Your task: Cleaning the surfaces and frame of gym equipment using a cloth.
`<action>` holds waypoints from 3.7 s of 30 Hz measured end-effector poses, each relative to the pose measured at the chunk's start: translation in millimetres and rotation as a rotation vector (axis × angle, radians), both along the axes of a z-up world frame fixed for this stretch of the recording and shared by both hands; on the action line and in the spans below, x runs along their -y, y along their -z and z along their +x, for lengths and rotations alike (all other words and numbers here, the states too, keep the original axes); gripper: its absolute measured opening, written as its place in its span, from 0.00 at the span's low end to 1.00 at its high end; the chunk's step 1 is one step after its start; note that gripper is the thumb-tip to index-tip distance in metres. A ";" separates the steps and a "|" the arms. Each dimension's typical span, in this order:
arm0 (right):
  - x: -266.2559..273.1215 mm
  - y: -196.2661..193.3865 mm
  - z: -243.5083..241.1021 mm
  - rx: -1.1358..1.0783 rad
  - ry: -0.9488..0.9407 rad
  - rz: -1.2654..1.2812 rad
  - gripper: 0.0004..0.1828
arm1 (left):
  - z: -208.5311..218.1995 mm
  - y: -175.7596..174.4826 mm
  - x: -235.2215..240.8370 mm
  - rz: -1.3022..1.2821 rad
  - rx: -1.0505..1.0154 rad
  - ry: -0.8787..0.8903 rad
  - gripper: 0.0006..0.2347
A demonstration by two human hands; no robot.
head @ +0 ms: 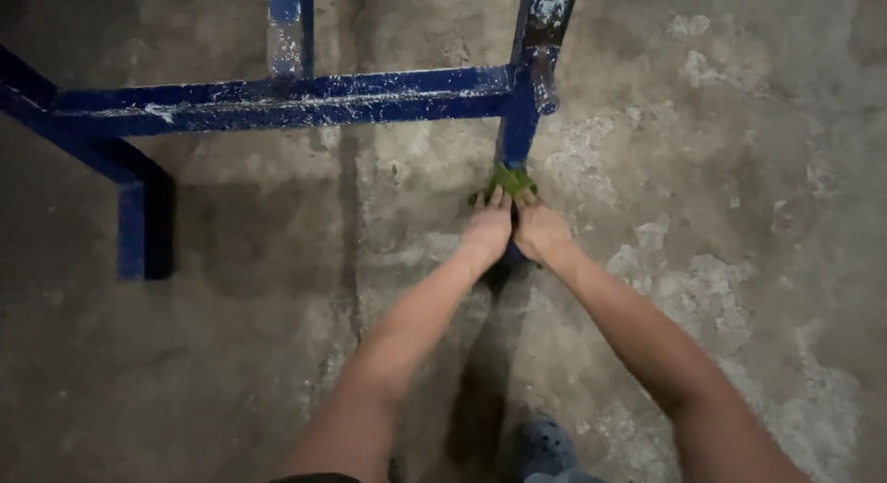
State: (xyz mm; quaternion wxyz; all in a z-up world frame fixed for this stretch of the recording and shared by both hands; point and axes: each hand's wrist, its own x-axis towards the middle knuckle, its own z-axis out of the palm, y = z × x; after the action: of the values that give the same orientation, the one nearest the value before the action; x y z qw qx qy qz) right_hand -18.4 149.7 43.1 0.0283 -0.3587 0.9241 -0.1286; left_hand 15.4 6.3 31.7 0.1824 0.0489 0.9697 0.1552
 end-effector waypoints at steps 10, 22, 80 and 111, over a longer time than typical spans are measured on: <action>-14.2 13.2 5.4 0.157 0.088 0.206 0.23 | 19.0 52.4 -23.4 0.202 -0.160 -0.099 0.26; -20.4 -19.3 60.0 0.371 0.162 0.381 0.18 | 68.7 7.3 -25.3 0.345 -0.195 -0.089 0.20; 0.2 -18.9 5.4 0.300 -0.215 0.506 0.16 | 57.6 20.8 -1.7 0.287 -0.215 -0.097 0.07; 374.9 -123.0 126.5 -0.102 -0.279 -0.191 0.37 | 157.2 -96.6 372.3 -0.566 -0.430 -0.154 0.24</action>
State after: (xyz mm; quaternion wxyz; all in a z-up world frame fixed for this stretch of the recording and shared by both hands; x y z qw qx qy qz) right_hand 108.1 -225.3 166.1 -0.0352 -0.4904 0.8492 -0.1925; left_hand 172.7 -365.9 128.3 -0.0317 -0.0450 0.9913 -0.1197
